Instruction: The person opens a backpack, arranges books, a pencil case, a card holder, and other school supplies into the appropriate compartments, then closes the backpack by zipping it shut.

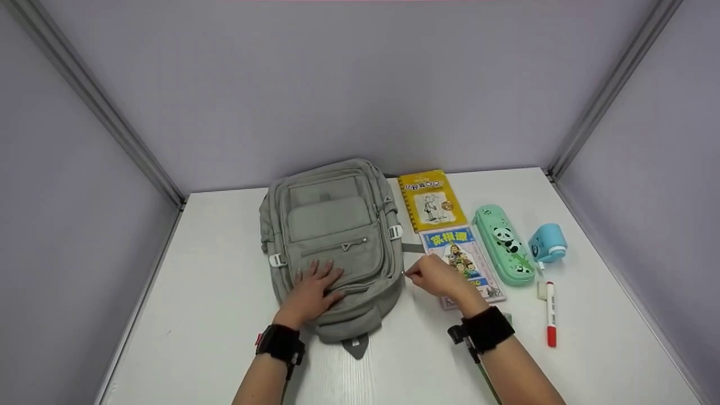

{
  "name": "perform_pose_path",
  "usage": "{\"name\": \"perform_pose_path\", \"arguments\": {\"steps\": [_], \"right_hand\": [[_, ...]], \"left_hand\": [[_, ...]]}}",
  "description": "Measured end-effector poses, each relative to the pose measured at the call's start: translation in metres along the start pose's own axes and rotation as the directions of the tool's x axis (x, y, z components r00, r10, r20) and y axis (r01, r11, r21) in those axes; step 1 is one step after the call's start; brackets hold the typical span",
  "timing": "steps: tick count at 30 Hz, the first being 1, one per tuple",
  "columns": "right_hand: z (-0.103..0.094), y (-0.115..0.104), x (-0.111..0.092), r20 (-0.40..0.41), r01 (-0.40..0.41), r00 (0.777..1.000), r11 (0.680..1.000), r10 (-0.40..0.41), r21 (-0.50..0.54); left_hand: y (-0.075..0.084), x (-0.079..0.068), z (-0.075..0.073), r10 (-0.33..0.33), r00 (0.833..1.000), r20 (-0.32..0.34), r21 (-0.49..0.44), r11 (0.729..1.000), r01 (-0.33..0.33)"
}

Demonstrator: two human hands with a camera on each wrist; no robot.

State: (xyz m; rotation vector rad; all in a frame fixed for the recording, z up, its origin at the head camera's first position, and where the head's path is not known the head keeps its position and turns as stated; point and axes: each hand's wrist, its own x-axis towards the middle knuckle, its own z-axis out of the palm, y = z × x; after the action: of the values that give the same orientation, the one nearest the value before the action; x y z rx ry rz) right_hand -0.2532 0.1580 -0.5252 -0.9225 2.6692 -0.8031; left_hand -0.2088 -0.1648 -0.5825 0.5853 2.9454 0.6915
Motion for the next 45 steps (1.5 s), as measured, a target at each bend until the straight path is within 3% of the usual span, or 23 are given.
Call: {"name": "perform_pose_path", "arguments": {"steps": [6,14,20,25,29,31,34,36,38,40,42,43,45], "right_hand": [[0.005,-0.021,-0.009,0.094,0.064,0.993,0.997,-0.068,0.046],[0.019,-0.052,-0.009,0.172,0.169,0.968,0.981,-0.183,0.094],[0.031,-0.064,-0.007,0.165,0.236,0.954,0.967,-0.249,0.093],[0.033,-0.067,-0.006,0.142,0.247,0.956,0.966,-0.256,0.072],[0.035,-0.065,-0.005,0.145,0.22,0.962,0.971,-0.232,0.094],[0.036,-0.063,-0.005,0.147,0.206,0.964,0.973,-0.221,0.107],[0.04,-0.06,-0.006,0.157,0.183,0.967,0.976,-0.201,0.122],[0.042,-0.059,-0.007,0.169,0.169,0.967,0.976,-0.191,0.138],[0.044,-0.058,-0.008,0.179,0.16,0.966,0.975,-0.187,0.153],[0.045,-0.058,-0.008,0.18,0.162,0.965,0.974,-0.19,0.16],[0.044,-0.06,-0.008,0.168,0.162,0.967,0.973,-0.19,0.165],[0.044,-0.061,-0.008,0.159,0.162,0.969,0.972,-0.189,0.167],[0.044,-0.064,-0.008,0.144,0.159,0.972,0.973,-0.183,0.168]], "left_hand": [[0.002,0.001,0.001,-0.012,1.0,-0.002,0.004,1.0,0.012],[0.005,0.003,0.0,-0.001,1.0,-0.02,-0.001,1.0,0.001],[0.006,0.004,-0.001,-0.016,0.999,-0.028,0.027,0.999,0.017],[0.017,0.007,-0.005,-0.047,0.999,-0.007,0.103,0.994,0.048],[0.035,0.007,-0.006,0.0,0.998,-0.069,0.168,0.986,0.012],[0.046,0.005,-0.004,0.045,0.987,-0.156,0.185,0.983,-0.016],[0.065,-0.002,0.003,0.084,0.937,-0.339,0.158,0.987,-0.032],[0.077,-0.007,0.007,0.07,0.9,-0.431,0.115,0.993,-0.022],[0.087,-0.013,0.009,0.02,0.89,-0.456,0.046,0.999,0.001],[0.094,-0.018,0.011,-0.037,0.915,-0.403,-0.038,0.999,0.024],[0.098,-0.022,0.012,-0.097,0.953,-0.287,-0.167,0.985,0.05],[0.099,-0.023,0.013,-0.118,0.968,-0.22,-0.235,0.97,0.065],[0.1,-0.024,0.015,-0.147,0.985,-0.085,-0.394,0.913,0.102]]}}
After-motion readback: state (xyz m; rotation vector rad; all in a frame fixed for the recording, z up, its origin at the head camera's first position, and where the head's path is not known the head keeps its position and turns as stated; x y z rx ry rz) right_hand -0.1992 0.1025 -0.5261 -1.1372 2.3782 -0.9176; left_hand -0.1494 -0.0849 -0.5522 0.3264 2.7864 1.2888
